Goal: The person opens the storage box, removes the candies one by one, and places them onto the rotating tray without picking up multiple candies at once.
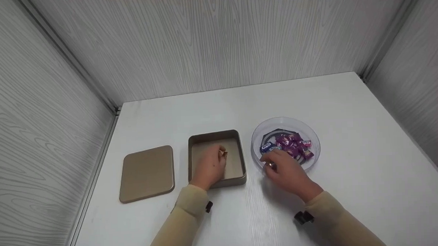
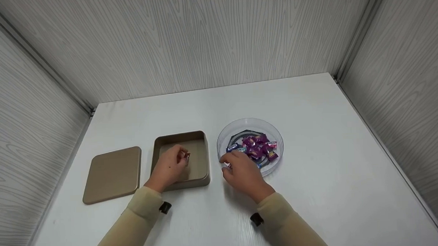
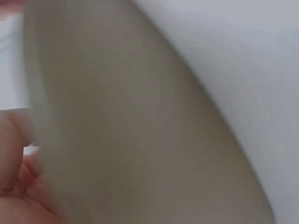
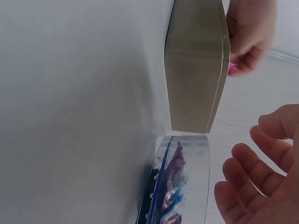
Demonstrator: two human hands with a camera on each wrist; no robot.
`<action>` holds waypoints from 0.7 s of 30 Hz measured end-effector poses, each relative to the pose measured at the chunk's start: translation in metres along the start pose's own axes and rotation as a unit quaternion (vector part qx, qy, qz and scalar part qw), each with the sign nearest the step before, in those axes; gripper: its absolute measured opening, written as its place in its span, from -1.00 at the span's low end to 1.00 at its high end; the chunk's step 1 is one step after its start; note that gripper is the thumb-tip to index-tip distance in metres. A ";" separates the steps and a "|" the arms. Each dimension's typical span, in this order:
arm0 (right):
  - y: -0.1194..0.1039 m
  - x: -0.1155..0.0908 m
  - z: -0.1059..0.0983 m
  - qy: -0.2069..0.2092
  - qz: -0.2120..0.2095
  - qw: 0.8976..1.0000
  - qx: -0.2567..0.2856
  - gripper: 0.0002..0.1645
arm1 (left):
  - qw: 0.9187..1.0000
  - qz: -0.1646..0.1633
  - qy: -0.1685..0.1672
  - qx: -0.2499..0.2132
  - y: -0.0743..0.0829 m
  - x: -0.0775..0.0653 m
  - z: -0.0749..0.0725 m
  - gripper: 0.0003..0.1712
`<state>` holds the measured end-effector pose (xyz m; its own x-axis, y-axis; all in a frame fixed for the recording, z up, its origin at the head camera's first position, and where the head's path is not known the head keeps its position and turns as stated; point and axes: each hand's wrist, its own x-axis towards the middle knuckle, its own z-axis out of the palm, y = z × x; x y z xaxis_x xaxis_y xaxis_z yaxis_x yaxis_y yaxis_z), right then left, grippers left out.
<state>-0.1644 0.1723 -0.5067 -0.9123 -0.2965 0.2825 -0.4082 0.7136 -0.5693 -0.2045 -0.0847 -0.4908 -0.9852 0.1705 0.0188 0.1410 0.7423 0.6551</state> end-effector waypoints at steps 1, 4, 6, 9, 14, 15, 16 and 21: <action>-0.002 -0.001 0.000 0.001 -0.002 1.000 0.007 -0.75 | 0.999 0.005 0.003 -0.033 0.006 -0.004 -0.001 -0.74; -0.011 -0.002 0.000 0.001 -0.016 0.999 0.031 -0.68 | 0.993 0.018 0.000 -0.114 0.023 -0.015 -0.001 -0.71; -0.016 -0.003 0.002 -0.001 -0.029 0.998 0.047 -0.64 | 0.989 0.023 -0.008 -0.143 0.032 -0.022 0.001 -0.71; -0.022 -0.003 0.004 0.002 -0.048 0.997 0.059 -0.60 | 0.987 0.027 -0.015 -0.155 0.040 -0.030 0.006 -0.73; -0.028 -0.004 0.009 0.013 -0.073 0.995 0.061 -0.60 | 0.985 0.031 -0.016 -0.169 0.044 -0.035 0.013 -0.75; -0.028 -0.004 0.009 0.015 -0.078 0.995 0.063 -0.60 | 0.984 0.031 -0.017 -0.172 0.044 -0.036 0.014 -0.75; -0.029 -0.004 0.010 0.017 -0.082 0.994 0.063 -0.61 | 0.984 0.033 -0.016 -0.176 0.044 -0.036 0.015 -0.74; -0.031 -0.004 0.012 0.028 -0.094 0.994 0.053 -0.66 | 0.984 0.032 -0.019 -0.176 0.045 -0.036 0.019 -0.68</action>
<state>-0.1491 0.1439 -0.4994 -0.8174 -0.3807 0.4324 -0.5754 0.5777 -0.5790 -0.1611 -0.0455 -0.4761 -0.9699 0.2394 0.0451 0.1543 0.4607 0.8741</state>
